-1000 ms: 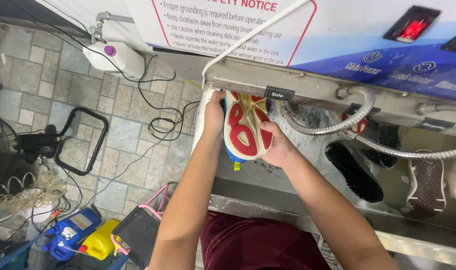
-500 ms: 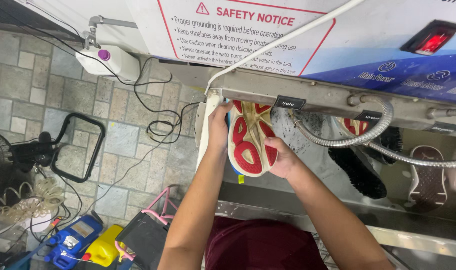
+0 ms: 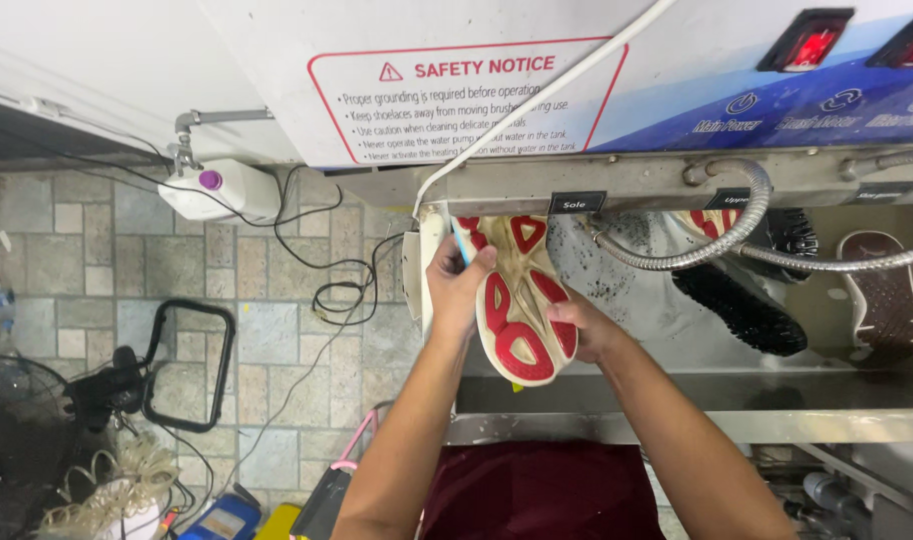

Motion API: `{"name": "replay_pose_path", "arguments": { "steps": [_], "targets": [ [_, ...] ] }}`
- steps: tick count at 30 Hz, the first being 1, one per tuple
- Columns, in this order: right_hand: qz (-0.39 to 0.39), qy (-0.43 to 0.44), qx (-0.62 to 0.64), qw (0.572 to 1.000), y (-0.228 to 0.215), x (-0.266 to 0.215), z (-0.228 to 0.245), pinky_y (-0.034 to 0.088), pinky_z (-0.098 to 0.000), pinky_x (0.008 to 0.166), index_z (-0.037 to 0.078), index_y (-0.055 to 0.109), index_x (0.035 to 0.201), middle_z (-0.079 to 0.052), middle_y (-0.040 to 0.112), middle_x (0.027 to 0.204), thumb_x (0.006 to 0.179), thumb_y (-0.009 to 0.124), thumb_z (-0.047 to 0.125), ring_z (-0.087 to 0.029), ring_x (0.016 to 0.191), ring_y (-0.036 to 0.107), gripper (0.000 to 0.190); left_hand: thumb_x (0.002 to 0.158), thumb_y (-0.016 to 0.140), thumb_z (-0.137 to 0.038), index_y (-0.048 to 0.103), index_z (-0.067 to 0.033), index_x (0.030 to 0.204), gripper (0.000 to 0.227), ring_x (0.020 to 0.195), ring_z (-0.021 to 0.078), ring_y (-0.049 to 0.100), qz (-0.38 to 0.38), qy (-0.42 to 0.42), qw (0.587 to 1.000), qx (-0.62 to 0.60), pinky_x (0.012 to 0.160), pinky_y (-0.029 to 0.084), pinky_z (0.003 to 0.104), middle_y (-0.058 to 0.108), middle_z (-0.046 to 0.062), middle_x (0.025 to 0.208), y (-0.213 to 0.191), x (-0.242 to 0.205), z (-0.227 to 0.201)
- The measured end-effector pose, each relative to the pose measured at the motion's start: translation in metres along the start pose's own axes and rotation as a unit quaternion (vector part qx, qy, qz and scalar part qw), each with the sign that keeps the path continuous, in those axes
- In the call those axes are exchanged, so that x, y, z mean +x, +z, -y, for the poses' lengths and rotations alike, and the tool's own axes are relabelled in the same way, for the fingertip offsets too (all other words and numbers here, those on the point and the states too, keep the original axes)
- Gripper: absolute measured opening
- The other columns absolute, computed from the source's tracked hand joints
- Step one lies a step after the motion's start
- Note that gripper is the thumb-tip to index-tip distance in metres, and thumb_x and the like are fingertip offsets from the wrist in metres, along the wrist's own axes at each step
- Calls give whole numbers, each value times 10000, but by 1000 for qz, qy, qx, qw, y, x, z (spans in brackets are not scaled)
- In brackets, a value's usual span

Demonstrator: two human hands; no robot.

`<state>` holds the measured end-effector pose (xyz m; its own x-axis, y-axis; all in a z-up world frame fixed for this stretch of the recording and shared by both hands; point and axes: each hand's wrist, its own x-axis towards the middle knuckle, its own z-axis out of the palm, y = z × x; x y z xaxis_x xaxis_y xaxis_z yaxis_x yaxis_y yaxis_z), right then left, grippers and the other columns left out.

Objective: The person scrubs a white sneaker with a small brush and rinses it under a water spray nozzle. They then place the shoe on a shelf and pick up a red and white sneaker to scrub its sole against a rotating brush in a washing machine.

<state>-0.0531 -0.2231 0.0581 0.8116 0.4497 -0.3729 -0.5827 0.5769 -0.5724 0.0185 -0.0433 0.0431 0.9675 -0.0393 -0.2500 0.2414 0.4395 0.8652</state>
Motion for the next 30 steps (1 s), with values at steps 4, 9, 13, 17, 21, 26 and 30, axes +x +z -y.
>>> {"name": "replay_pose_path", "arguments": {
  "steps": [4, 9, 13, 17, 21, 26, 30],
  "targets": [
    [-2, 5, 19, 1000, -3, -4, -12, 505, -409, 1082, 39, 380, 1534, -157, 605, 1401, 675, 777, 362, -263, 1249, 635, 999, 890, 778, -49, 672, 30, 1139, 282, 859, 119, 680, 18, 11, 1000, -16, 811, 565, 282, 742, 88, 1017, -1, -6, -1],
    [-34, 25, 76, 996, -16, 10, -3, 497, -429, 1070, -7, 384, 1542, -191, 604, 1379, 738, 736, 399, -283, 1218, 630, 967, 915, 756, -33, 684, 50, 1114, 227, 818, 140, 669, -12, -27, 999, -24, 760, 553, 304, 732, 102, 983, 6, 11, 4],
    [-36, 14, -41, 998, -12, -2, 2, 493, -424, 1071, 14, 315, 1570, -185, 558, 1438, 671, 740, 388, -281, 1259, 607, 1062, 923, 715, -15, 626, 43, 1228, 323, 924, 158, 672, 27, -6, 999, -24, 851, 552, 315, 718, 119, 1083, 3, -4, 9],
    [-14, 25, -86, 996, -7, -23, 1, 496, -413, 1078, 32, 220, 1603, -195, 506, 1498, 629, 751, 400, -290, 1316, 572, 1169, 914, 674, -4, 495, 12, 1387, 507, 1187, 177, 629, 67, 29, 997, -25, 1061, 495, 336, 639, 120, 1305, -7, -35, 12],
    [-9, 49, -80, 996, -29, -36, 0, 474, -429, 1097, 26, 205, 1610, -205, 486, 1505, 569, 796, 374, -310, 1337, 549, 1247, 896, 709, -32, 442, 0, 1407, 578, 1191, 201, 616, 99, -29, 995, 9, 1060, 487, 367, 624, 130, 1309, -10, -47, 14],
    [1, 43, -244, 969, -82, -79, -2, 334, -395, 1178, 26, 242, 1618, -177, 440, 1585, 490, 850, 300, -282, 1438, 450, 1310, 876, 756, -72, 462, 24, 1401, 609, 1168, 214, 631, 82, -115, 989, 38, 1039, 502, 367, 650, 136, 1279, -12, -45, 9],
    [4, 74, -275, 959, -104, -102, -2, 282, -369, 1196, 36, 273, 1603, -161, 431, 1598, 463, 855, 256, -258, 1461, 415, 1299, 859, 734, -61, 469, 5, 1453, 654, 1151, 219, 658, 135, -173, 976, 9, 1015, 523, 372, 667, 140, 1281, -7, -34, -3]
  ]
}}
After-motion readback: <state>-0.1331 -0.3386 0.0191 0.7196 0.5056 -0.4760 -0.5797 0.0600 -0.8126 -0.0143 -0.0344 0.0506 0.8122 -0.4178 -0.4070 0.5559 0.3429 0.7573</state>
